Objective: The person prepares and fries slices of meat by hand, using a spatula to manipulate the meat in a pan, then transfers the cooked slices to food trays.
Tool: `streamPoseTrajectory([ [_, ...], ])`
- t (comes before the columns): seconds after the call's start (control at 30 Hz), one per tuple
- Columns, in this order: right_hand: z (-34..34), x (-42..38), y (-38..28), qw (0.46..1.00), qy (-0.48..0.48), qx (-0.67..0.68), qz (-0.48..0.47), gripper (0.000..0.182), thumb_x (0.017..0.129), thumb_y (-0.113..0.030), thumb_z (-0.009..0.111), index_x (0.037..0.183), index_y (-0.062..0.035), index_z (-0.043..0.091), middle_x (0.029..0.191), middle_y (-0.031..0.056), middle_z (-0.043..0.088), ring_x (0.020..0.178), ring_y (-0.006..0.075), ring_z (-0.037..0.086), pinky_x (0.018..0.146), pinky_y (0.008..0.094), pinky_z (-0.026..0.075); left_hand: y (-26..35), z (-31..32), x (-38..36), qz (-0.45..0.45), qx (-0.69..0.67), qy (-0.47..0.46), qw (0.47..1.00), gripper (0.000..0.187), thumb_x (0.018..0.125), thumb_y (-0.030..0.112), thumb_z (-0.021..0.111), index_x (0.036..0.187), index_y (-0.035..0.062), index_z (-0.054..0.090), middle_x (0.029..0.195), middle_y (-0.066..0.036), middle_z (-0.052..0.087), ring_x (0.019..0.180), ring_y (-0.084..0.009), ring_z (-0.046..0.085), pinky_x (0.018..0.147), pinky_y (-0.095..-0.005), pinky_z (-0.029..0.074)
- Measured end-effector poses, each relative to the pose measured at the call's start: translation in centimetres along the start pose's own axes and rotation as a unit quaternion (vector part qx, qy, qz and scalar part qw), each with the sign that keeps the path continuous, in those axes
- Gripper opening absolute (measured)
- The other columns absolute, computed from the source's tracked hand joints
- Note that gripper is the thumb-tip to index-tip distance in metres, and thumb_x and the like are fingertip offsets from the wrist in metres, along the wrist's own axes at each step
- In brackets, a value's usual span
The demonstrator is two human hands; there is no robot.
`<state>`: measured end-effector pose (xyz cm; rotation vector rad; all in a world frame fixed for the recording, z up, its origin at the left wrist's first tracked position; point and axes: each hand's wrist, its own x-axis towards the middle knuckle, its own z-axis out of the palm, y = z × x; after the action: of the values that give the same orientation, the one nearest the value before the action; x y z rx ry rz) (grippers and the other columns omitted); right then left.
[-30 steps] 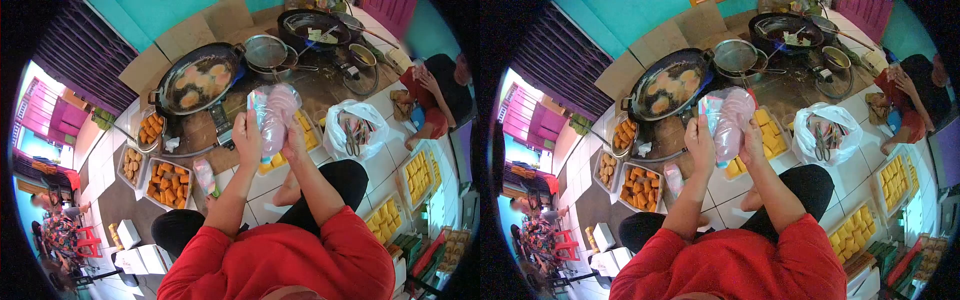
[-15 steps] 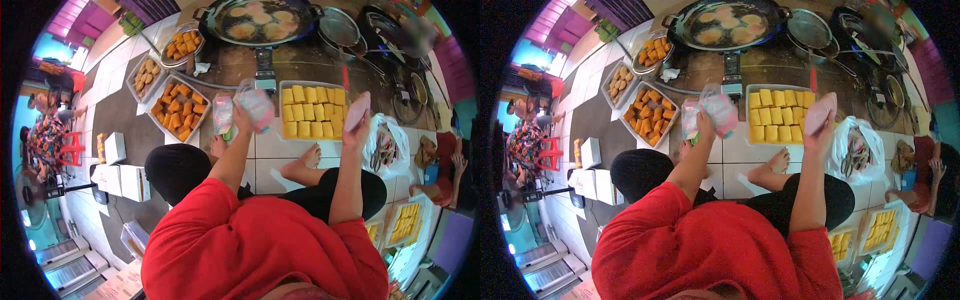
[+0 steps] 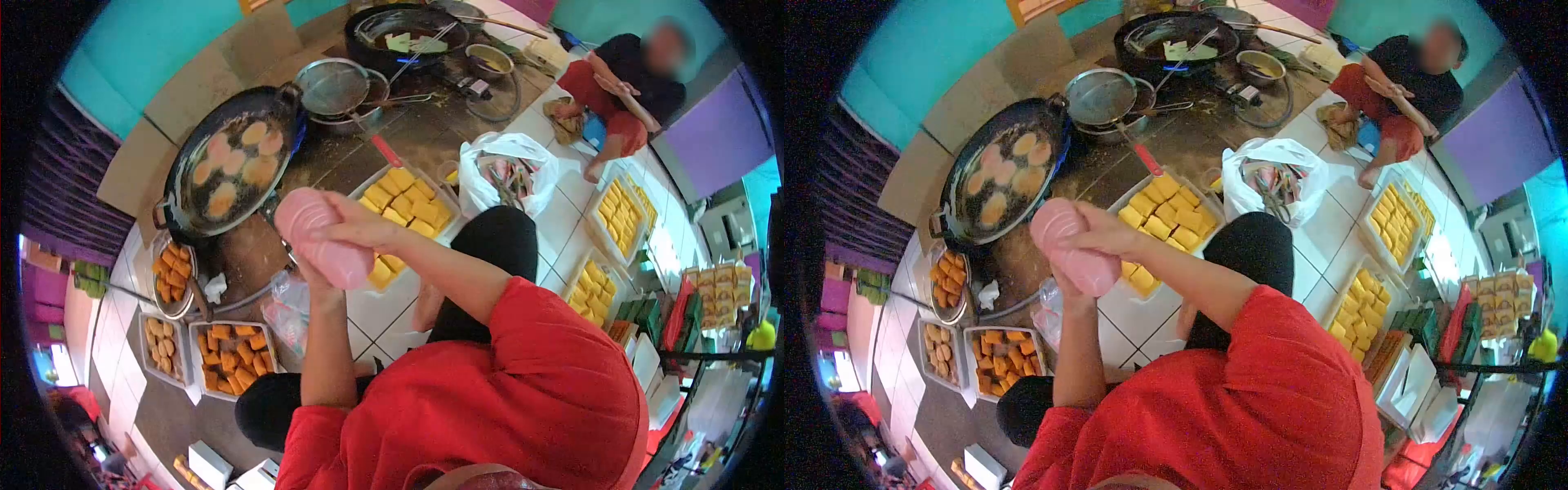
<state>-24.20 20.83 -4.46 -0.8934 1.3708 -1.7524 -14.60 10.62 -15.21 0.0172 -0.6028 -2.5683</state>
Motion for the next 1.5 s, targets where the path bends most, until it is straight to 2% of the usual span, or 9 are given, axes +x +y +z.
streamPoseTrajectory([
  [0.13, 1.8, 3.1, -0.9, 0.948, -0.029, -0.317, -0.026, 0.078, 0.078, -0.053, 0.066, 0.129, 0.0029, 0.047, 0.119, 0.0257, 0.056, 0.116, 0.0363, 0.053, 0.100, 0.0396, 0.039, 4.0, 7.4, -0.3, -0.026, 0.053, 0.117, 0.991, 0.065, 0.088, 0.049, 0.053, 0.134, 0.0065, 0.039, 0.127, -0.015, 0.051, 0.119, -0.0297, 0.051, 0.104, -0.0442, 0.041],
  [0.27, 4.6, 4.9, -4.2, 0.828, 0.051, -0.439, -0.345, 0.053, 0.074, -0.037, 0.072, 0.110, 0.0002, 0.061, 0.107, 0.0194, 0.060, 0.101, 0.0375, 0.056, 0.090, 0.0433, 0.044, 8.5, 9.3, -1.8, 0.035, 0.115, 0.090, 0.989, 0.059, 0.086, 0.058, 0.051, 0.120, 0.0109, 0.043, 0.106, -0.010, 0.051, 0.097, -0.0257, 0.052, 0.086, -0.0418, 0.045],
  [0.37, 7.0, 2.9, -7.0, 0.963, -0.025, -0.220, -0.157, 0.015, 0.082, -0.012, 0.068, 0.091, -0.0004, 0.067, 0.093, 0.0137, 0.061, 0.081, 0.0241, 0.064, 0.071, 0.0323, 0.051, 13.0, 9.4, -1.4, 0.096, 0.114, 0.139, 0.979, 0.057, 0.084, 0.063, 0.053, 0.109, 0.0124, 0.047, 0.091, -0.006, 0.052, 0.083, -0.0234, 0.054, 0.074, -0.0408, 0.048],
  [0.5, 11.1, 1.3, -6.3, 0.874, -0.116, -0.385, -0.273, 0.029, 0.082, -0.025, 0.069, 0.102, -0.0032, 0.066, 0.093, 0.0136, 0.065, 0.086, 0.0281, 0.065, 0.074, 0.0358, 0.052, 16.3, 5.2, -0.8, 0.108, -0.043, 0.253, 0.960, 0.060, 0.082, 0.069, 0.052, 0.097, 0.0106, 0.051, 0.082, -0.008, 0.054, 0.072, -0.0250, 0.053, 0.065, -0.0429, 0.047],
  [0.6, 12.0, 1.8, -4.6, 0.909, -0.175, -0.347, -0.147, 0.036, 0.082, -0.025, 0.069, 0.110, -0.0040, 0.063, 0.102, 0.0148, 0.065, 0.091, 0.0313, 0.064, 0.080, 0.0374, 0.051, 17.0, 5.9, -2.2, 0.094, -0.069, 0.333, 0.936, 0.061, 0.083, 0.069, 0.050, 0.101, 0.0108, 0.050, 0.081, -0.010, 0.053, 0.071, -0.0254, 0.052, 0.064, -0.0417, 0.046],
  [1.17, 15.7, 5.7, -1.9, 0.843, -0.120, -0.487, -0.195, 0.032, 0.085, -0.011, 0.059, 0.116, -0.0122, 0.053, 0.110, 0.0115, 0.061, 0.095, 0.0344, 0.062, 0.077, 0.0427, 0.052, 18.6, 1.3, -3.2, 0.163, -0.142, 0.289, 0.933, 0.050, 0.092, 0.064, 0.038, 0.121, 0.0253, 0.048, 0.120, 0.006, 0.047, 0.110, -0.0147, 0.045, 0.100, -0.0374, 0.037],
  [1.27, 15.2, 5.8, -1.5, 0.842, -0.139, -0.465, -0.234, 0.029, 0.084, -0.011, 0.058, 0.112, -0.0112, 0.052, 0.107, 0.0113, 0.060, 0.094, 0.0350, 0.062, 0.077, 0.0431, 0.053, 18.4, 3.4, -2.6, 0.181, -0.121, 0.320, 0.922, 0.043, 0.093, 0.063, 0.037, 0.088, 0.0217, 0.047, 0.087, 0.006, 0.049, 0.087, -0.0141, 0.052, 0.087, -0.0330, 0.044],
  [1.43, 15.2, 5.1, -2.4, 0.923, -0.100, -0.349, -0.123, 0.040, 0.083, -0.007, 0.057, 0.121, -0.0117, 0.047, 0.112, 0.0141, 0.060, 0.096, 0.0370, 0.061, 0.080, 0.0439, 0.051, 17.0, -0.3, -1.6, 0.242, -0.054, 0.227, 0.942, 0.057, 0.088, 0.070, 0.041, 0.112, 0.0182, 0.047, 0.106, 0.000, 0.051, 0.098, -0.0186, 0.053, 0.091, -0.0383, 0.045],
  [1.5, 14.5, 5.2, -2.0, 0.906, -0.122, -0.386, -0.121, 0.051, 0.081, -0.005, 0.058, 0.128, -0.0150, 0.041, 0.111, 0.0172, 0.061, 0.098, 0.0375, 0.062, 0.082, 0.0441, 0.051, 16.8, 2.2, -2.1, 0.195, -0.103, 0.250, 0.943, 0.052, 0.088, 0.069, 0.040, 0.100, 0.0199, 0.049, 0.095, 0.003, 0.050, 0.087, -0.0172, 0.053, 0.083, -0.0367, 0.048],
])
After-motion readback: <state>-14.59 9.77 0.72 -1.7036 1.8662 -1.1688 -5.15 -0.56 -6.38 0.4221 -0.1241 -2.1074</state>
